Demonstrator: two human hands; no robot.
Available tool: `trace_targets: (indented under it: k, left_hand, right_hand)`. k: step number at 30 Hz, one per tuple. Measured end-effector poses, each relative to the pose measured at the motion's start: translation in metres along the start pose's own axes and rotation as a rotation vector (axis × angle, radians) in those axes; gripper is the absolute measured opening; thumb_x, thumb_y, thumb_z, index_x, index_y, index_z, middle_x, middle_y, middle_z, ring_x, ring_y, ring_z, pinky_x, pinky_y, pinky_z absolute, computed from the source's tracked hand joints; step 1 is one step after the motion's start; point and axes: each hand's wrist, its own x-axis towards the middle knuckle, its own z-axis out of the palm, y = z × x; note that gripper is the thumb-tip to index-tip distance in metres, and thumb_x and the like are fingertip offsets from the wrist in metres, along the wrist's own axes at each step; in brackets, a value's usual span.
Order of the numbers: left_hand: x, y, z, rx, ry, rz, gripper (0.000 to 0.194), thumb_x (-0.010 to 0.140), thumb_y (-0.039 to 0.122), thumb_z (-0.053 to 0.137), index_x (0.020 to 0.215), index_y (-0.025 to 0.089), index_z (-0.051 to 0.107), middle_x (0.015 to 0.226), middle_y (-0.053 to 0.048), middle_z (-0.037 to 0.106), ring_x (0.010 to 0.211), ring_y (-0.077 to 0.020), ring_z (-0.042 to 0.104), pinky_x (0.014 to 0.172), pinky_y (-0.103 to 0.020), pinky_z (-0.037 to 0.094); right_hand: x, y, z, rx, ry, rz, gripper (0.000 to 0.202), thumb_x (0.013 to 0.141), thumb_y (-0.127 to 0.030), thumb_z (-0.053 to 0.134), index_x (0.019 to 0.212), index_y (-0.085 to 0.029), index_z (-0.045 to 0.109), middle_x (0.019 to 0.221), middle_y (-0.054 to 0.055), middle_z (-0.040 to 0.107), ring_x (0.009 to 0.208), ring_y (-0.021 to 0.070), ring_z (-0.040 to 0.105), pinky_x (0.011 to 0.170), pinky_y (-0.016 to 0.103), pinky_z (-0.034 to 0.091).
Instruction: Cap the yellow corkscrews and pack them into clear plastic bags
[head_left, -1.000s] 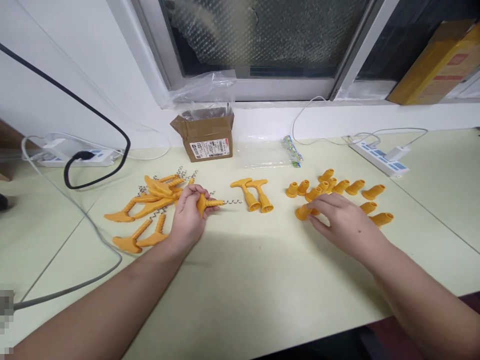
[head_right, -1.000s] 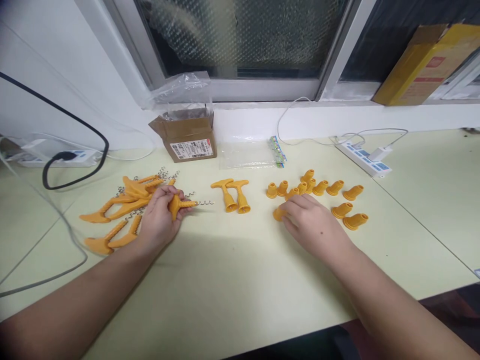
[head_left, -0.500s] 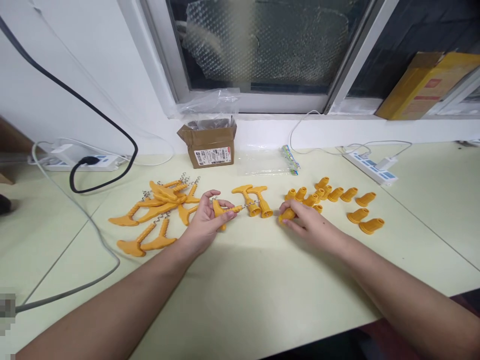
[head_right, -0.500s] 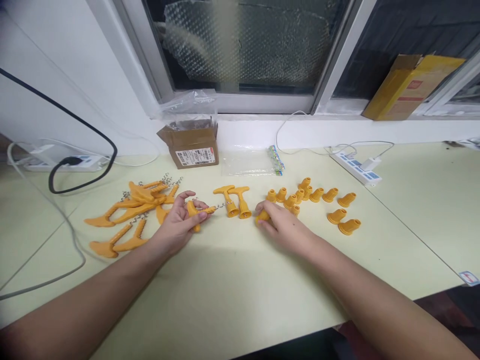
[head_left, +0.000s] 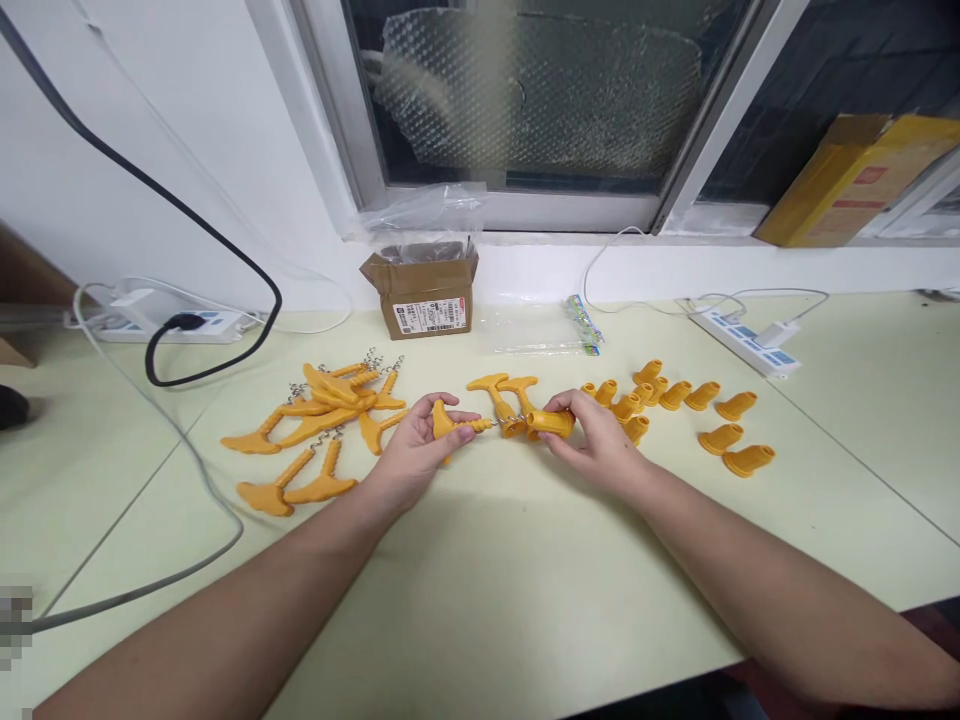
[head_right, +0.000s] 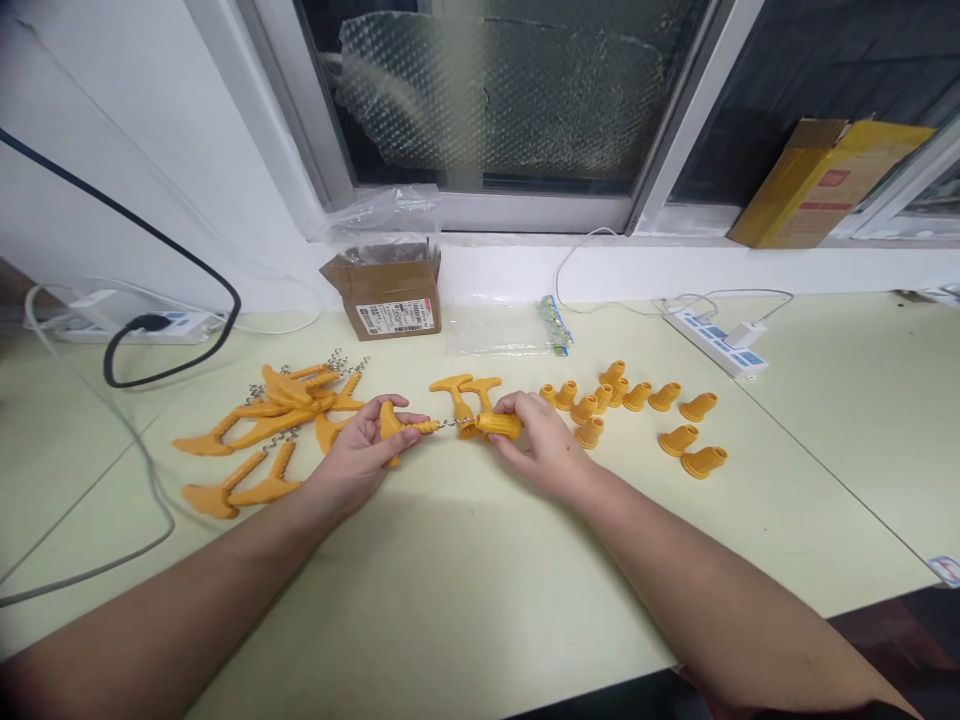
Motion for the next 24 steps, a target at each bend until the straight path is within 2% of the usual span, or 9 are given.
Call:
trace_targets:
  k: [7,10,16,24]
  left_hand:
    - [-0.012,0.008,0.012,0.02,-0.068,-0.039,0.049,0.075,0.029,0.09,0.107,0.02,0.053,0.102,-0.006,0.077,0.085,-0.0131,0.072,0.08,-0.024,0.055]
    - [-0.014,0.008,0.015,0.011,-0.074,-0.058,0.048,0.075,0.029,0.09,0.104,0.02,0.053,0.102,-0.006,0.077,0.087,-0.014,0.072,0.083,-0.026,0.055]
    - [-0.007,0.002,0.009,-0.006,0.005,-0.025,0.049,0.076,0.032,0.089,0.104,0.02,0.051,0.104,-0.006,0.077,0.092,-0.0151,0.074,0.088,-0.027,0.055]
    - [-0.019,0.002,0.018,0.023,-0.091,-0.03,0.045,0.079,0.028,0.088,0.107,0.021,0.052,0.101,-0.002,0.076,0.088,-0.0112,0.071,0.081,-0.021,0.053]
  right_hand:
    - [-0.004,0.004,0.007,0.054,0.035,-0.161,0.027,0.095,-0.02,0.063,0.121,-0.025,0.06,0.111,0.009,0.07,0.103,0.0251,0.066,0.089,0.042,0.055]
    - [-0.004,0.005,0.006,0.077,0.022,-0.168,0.029,0.093,-0.017,0.062,0.121,-0.024,0.06,0.11,0.009,0.069,0.103,0.0248,0.067,0.089,0.043,0.056]
    - [-0.005,0.012,0.0,0.065,0.08,-0.104,0.029,0.087,-0.015,0.064,0.114,-0.024,0.061,0.106,0.008,0.068,0.099,0.0248,0.067,0.086,0.042,0.057]
    - [-0.009,-0.001,0.01,0.146,0.022,-0.237,0.033,0.089,-0.013,0.065,0.12,-0.024,0.061,0.109,0.009,0.07,0.101,0.0225,0.068,0.088,0.04,0.057]
